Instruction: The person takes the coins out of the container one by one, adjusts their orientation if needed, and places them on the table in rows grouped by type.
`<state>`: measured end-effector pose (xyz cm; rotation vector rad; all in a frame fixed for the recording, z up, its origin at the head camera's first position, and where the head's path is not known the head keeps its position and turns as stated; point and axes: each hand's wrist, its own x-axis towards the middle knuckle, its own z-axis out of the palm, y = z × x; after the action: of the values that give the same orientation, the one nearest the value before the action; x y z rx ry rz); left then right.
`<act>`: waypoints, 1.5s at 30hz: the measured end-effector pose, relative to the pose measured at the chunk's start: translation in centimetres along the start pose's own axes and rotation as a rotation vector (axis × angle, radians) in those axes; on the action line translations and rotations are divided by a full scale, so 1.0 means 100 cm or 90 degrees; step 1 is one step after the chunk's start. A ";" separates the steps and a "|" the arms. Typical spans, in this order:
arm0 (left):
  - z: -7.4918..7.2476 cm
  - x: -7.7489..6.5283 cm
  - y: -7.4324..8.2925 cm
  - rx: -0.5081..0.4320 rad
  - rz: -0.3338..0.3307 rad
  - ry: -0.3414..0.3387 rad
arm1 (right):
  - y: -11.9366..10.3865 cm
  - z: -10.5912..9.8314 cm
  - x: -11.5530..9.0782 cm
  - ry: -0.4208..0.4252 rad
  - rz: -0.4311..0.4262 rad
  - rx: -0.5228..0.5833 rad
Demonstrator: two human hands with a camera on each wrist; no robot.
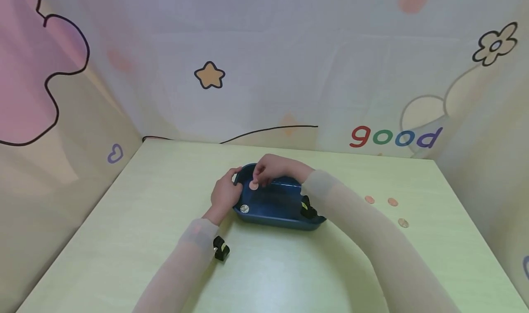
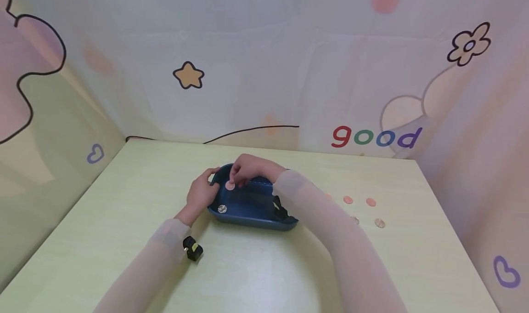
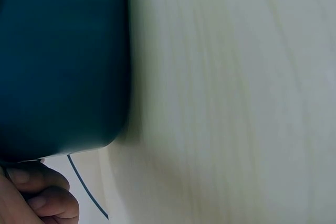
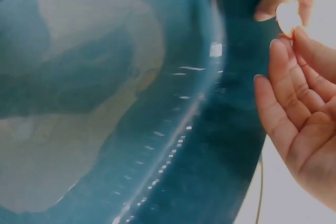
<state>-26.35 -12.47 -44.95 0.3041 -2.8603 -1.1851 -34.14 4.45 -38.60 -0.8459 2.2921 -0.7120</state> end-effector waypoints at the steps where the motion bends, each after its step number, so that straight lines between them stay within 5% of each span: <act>1: 0.000 0.000 0.000 0.002 -0.001 0.001 | -0.001 -0.001 -0.003 0.005 -0.004 0.004; 14: 0.000 -0.002 -0.001 0.003 -0.001 0.007 | 0.000 -0.008 -0.055 0.101 0.014 0.030; 27: -0.001 -0.002 -0.001 -0.001 -0.002 0.001 | 0.028 -0.011 -0.093 0.192 0.069 0.107; 45: 0.000 -0.002 -0.002 -0.008 0.006 0.003 | 0.062 -0.028 -0.160 0.302 0.122 0.076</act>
<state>-26.13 -12.61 -45.06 0.2920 -2.8467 -1.1985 -28.40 20.58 -35.35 -0.4242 2.6636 -1.0353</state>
